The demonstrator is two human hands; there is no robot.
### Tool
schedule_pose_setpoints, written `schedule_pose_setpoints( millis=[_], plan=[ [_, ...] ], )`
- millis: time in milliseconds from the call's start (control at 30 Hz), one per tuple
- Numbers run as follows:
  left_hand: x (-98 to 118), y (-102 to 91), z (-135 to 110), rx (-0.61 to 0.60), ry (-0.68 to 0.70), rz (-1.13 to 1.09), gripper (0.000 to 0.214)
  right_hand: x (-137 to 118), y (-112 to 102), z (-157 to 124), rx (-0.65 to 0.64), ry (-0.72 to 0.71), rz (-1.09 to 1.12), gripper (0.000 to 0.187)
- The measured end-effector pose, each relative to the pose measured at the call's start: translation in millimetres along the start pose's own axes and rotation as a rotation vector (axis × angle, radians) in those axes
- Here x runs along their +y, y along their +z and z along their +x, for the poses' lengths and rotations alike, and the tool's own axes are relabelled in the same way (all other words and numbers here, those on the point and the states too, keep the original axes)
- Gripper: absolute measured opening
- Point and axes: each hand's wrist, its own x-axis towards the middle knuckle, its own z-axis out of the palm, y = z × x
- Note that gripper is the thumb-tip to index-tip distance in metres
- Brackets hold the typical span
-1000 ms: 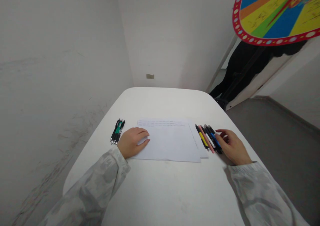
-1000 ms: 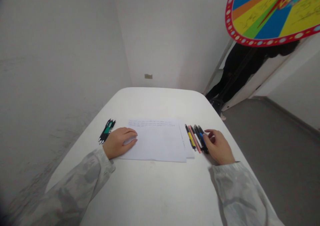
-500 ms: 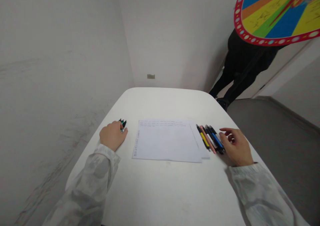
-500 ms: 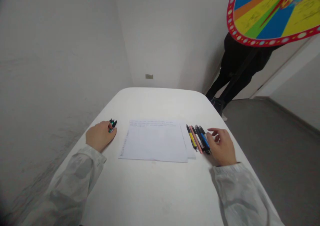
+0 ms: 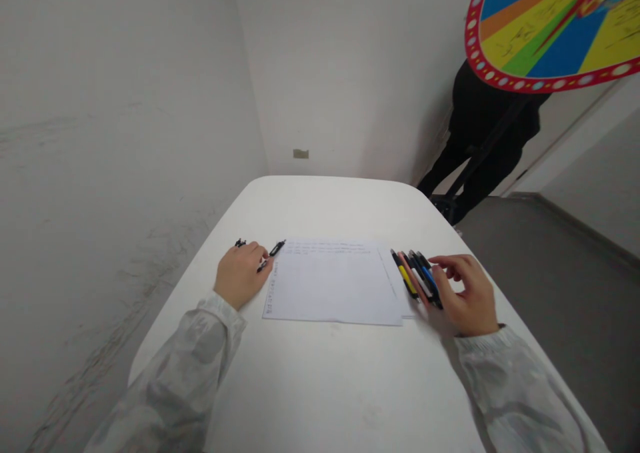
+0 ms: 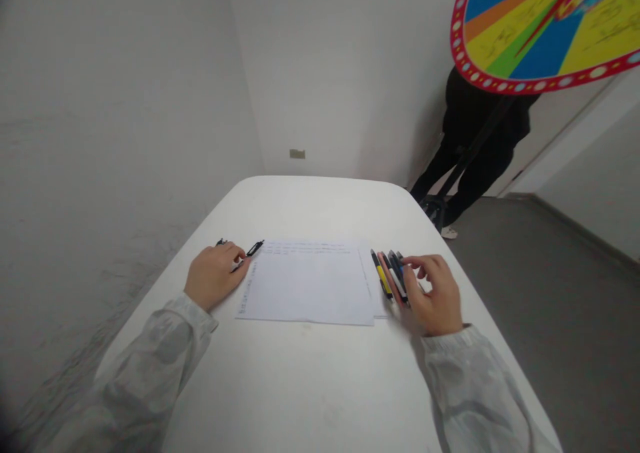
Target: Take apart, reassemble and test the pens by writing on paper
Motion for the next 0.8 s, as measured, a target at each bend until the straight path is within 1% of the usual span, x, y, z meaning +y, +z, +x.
schedule_pose_setpoints(
  millis=[100, 200, 300, 367, 400, 467, 567, 667, 733, 800],
  plan=[
    [22.7, 4.8, -1.2, 0.128, 0.236, -0.115, 0.023, -34.9, 10.7, -4.0, -0.150, -0.015, 0.127, 0.019],
    [46.5, 10.4, -2.6, 0.184, 0.396, -0.180, 0.025, -65.2, 30.2, -9.7, -0.301, -0.109, 0.245, 0.016],
    [62.9, 14.0, -2.9, 0.195, 0.498, -0.203, 0.025, -84.6, 52.4, -12.4, -0.409, -0.148, 0.311, 0.021],
    [69.1, 16.0, -1.8, 0.201, 0.533, -0.214, 0.025, -91.2, 65.2, -11.9, -0.438, -0.144, 0.315, 0.025],
    [71.1, 17.2, -0.9, 0.204, 0.545, -0.222, 0.025, -92.9, 70.5, -11.3, -0.450, -0.160, 0.315, 0.024],
    [73.6, 20.7, 1.7, 0.207, 0.557, -0.250, 0.026, -93.4, 78.5, -10.3, -0.477, -0.182, 0.308, 0.018],
    [73.3, 28.2, 6.5, 0.207, 0.525, -0.359, 0.026, -89.2, 84.5, -10.8, -0.484, -0.170, 0.323, 0.018],
    [68.1, 34.2, 10.0, 0.201, 0.393, -0.547, 0.028, -83.9, 85.5, -12.4, -0.409, -0.090, 0.365, 0.019],
    [63.2, 35.4, 10.5, 0.141, 0.317, -0.696, 0.026, -82.2, 84.9, -12.9, -0.369, -0.047, 0.381, 0.020],
    [59.0, 34.7, 9.2, 0.104, 0.268, -0.816, 0.024, -82.1, 84.4, -12.8, -0.367, -0.039, 0.386, 0.020]
  ],
)
